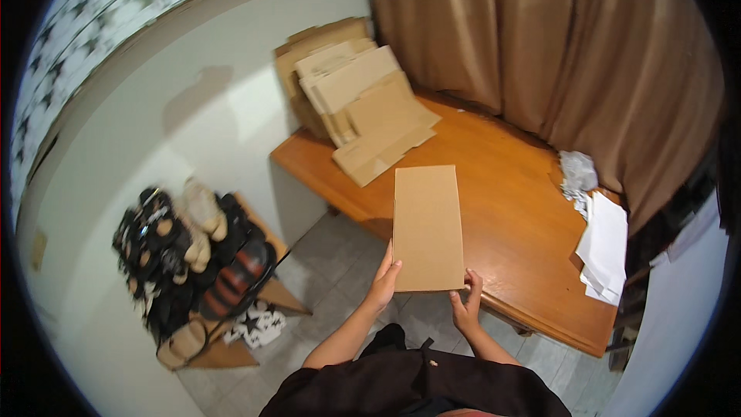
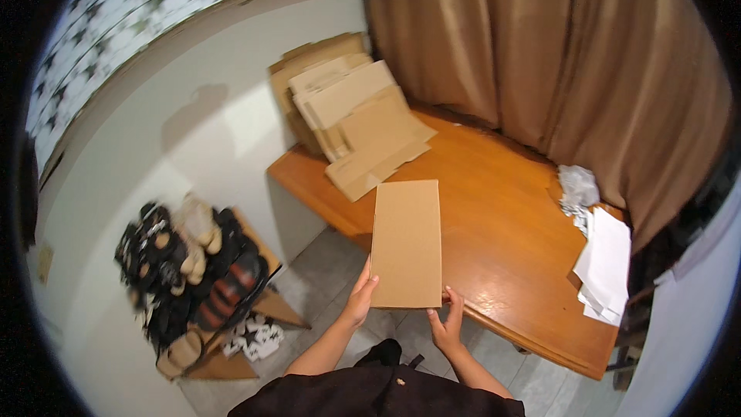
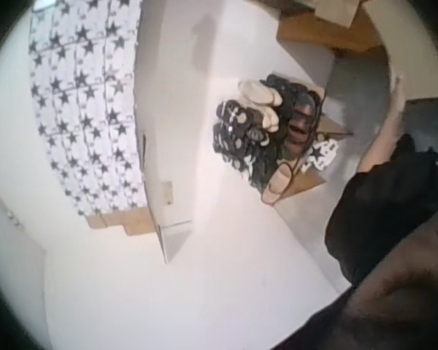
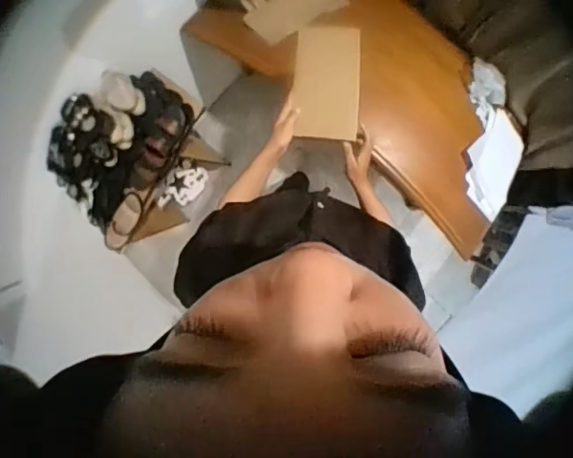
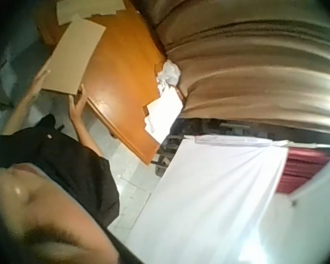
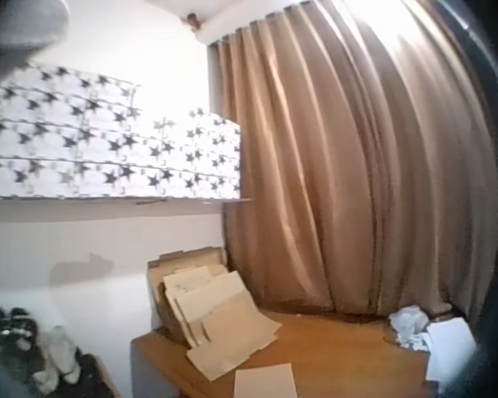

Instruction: The recorder folds cardboard shoe boxes and places them on a storage shelf.

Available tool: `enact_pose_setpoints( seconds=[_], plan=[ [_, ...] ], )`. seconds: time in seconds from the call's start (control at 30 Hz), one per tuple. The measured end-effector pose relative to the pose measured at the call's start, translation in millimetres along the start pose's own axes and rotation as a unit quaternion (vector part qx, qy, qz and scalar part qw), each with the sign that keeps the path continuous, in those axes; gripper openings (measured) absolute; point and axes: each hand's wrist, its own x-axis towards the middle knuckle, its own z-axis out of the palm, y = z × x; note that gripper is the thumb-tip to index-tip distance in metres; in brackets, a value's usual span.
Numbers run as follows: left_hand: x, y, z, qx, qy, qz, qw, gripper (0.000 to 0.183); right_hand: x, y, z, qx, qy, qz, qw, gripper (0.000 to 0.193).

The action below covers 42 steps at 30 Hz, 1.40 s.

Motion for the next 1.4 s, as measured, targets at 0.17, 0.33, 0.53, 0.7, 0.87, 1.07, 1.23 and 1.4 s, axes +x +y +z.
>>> enact_pose_setpoints(
  seconds=[0.17, 0.33, 0.53, 0.7, 0.87, 1.07, 1.23, 1.4],
  plan=[
    [-106.8, 69.0, -24.3, 0.016, 0.123, 0.079, 0.989, 0.065, -24.6, -51.0, 48.8, 0.051, -0.043, -0.162, 0.985, 0.05],
    [-206.0, 123.8, -64.3, 0.025, 0.212, 0.197, 0.957, 0.071, -52.5, -123.9, 124.8, 0.26, -0.146, -0.214, 0.93, 0.052],
    [-368.4, 175.1, -133.0, 0.106, 0.242, 0.21, 0.941, 0.069, -118.3, -229.0, 224.6, 0.396, -0.259, -0.312, 0.824, 0.048],
    [-528.7, 235.8, -184.4, 0.272, 0.327, 0.255, 0.868, 0.092, -208.0, -359.9, 306.5, 0.445, -0.334, -0.382, 0.738, 0.048],
    [-634.7, 311.4, -204.2, 0.475, 0.442, 0.284, 0.706, 0.113, -272.2, -490.3, 364.7, 0.539, -0.371, -0.383, 0.652, 0.077],
    [-711.6, 388.3, -262.2, 0.603, 0.495, 0.308, 0.544, 0.107, -290.4, -622.6, 421.2, 0.572, -0.279, -0.531, 0.56, 0.099],
    [-751.1, 456.9, -308.3, 0.673, 0.48, 0.327, 0.457, 0.096, -306.2, -702.5, 486.1, 0.592, -0.222, -0.569, 0.525, 0.103],
    [-768.5, 534.8, -347.7, 0.672, 0.511, 0.305, 0.44, 0.096, -293.5, -781.5, 540.2, 0.566, -0.105, -0.612, 0.543, 0.102]
  ],
)
